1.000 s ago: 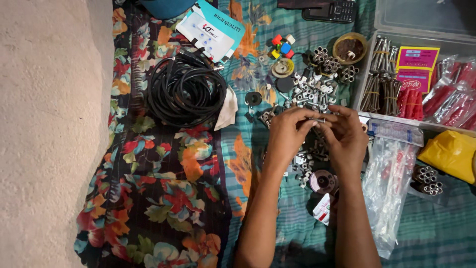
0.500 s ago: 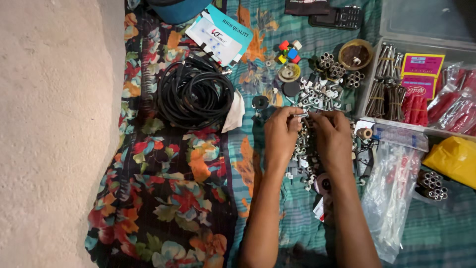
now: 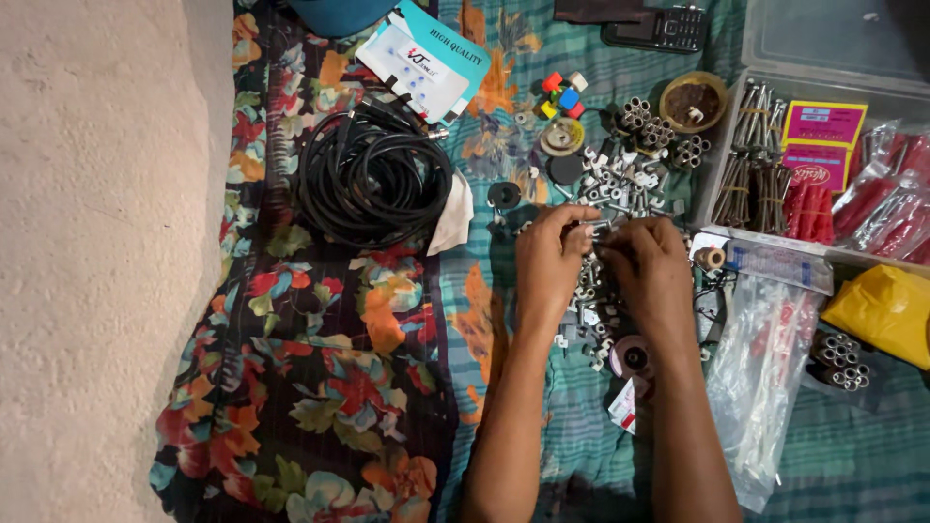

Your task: The person assembles small electrical components by hand on a floral-patterned bedsheet. They repeatedly pick up metal connectors and cylindrical parts, fit them together, and place the assembled units into a clear plastic bag. The workspace contains various tools, wires, and packaged supplies.

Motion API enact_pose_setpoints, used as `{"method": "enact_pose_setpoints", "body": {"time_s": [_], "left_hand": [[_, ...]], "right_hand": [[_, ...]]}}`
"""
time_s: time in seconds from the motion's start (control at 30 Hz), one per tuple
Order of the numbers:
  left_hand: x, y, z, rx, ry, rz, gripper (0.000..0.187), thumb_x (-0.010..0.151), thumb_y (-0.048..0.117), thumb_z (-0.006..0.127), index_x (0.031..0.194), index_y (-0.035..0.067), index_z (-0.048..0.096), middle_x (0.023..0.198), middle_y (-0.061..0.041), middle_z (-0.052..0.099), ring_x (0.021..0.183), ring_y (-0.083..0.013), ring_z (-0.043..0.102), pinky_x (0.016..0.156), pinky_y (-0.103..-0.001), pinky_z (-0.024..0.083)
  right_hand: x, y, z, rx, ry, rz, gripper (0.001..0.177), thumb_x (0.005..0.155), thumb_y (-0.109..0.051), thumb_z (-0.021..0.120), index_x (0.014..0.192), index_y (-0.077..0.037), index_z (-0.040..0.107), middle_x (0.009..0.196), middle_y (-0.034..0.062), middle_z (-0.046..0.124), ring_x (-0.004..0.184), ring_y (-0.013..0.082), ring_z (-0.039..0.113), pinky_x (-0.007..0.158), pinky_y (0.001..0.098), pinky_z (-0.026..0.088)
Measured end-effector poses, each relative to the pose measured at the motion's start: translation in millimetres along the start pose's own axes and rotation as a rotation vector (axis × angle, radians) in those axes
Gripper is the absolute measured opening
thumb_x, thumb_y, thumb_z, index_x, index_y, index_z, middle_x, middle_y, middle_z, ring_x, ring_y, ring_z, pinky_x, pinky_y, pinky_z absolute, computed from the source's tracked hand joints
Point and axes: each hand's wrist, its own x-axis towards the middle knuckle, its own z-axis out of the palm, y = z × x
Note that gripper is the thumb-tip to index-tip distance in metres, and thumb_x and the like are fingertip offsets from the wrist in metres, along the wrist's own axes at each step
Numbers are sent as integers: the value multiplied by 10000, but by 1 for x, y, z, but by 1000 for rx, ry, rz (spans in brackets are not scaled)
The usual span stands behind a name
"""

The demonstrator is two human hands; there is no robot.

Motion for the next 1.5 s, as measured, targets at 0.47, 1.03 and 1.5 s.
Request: {"method": "enact_pose_setpoints", "body": {"time_s": [0.47, 1.03, 1.5], "left_hand": [[2, -4, 4, -25, 40, -46, 157, 941, -70, 623, 1078, -1, 657, 924, -115, 760, 763, -142, 762, 676, -278, 589], [-1, -9, 12, -287, -68, -131, 123, 943, -5, 708, 1064, -2, 685, 917, -65, 746, 763, -84, 693, 687, -248, 573], [-4, -2, 16, -285, -110, -102, 117, 953, 11, 689, 1069, -4, 701, 929, -61, 767, 783, -83, 710, 723, -240, 585]], "right_hand": [[0, 2, 2, -75, -4, -118, 267, 787, -56, 809, 1033, -9, 717, 1040, 153, 636, 961, 347, 630, 824, 443, 521], [-4, 17, -9, 914, 70, 457, 252, 1029, -57, 633, 1273, -15, 678, 1033, 27, 692, 897, 68, 637, 829, 197, 532], [-12, 17, -4, 654, 113, 297, 299, 956, 40, 733, 1252, 17, 697, 1084, 38, 718, 973, 76, 680, 870, 209, 553]]}}
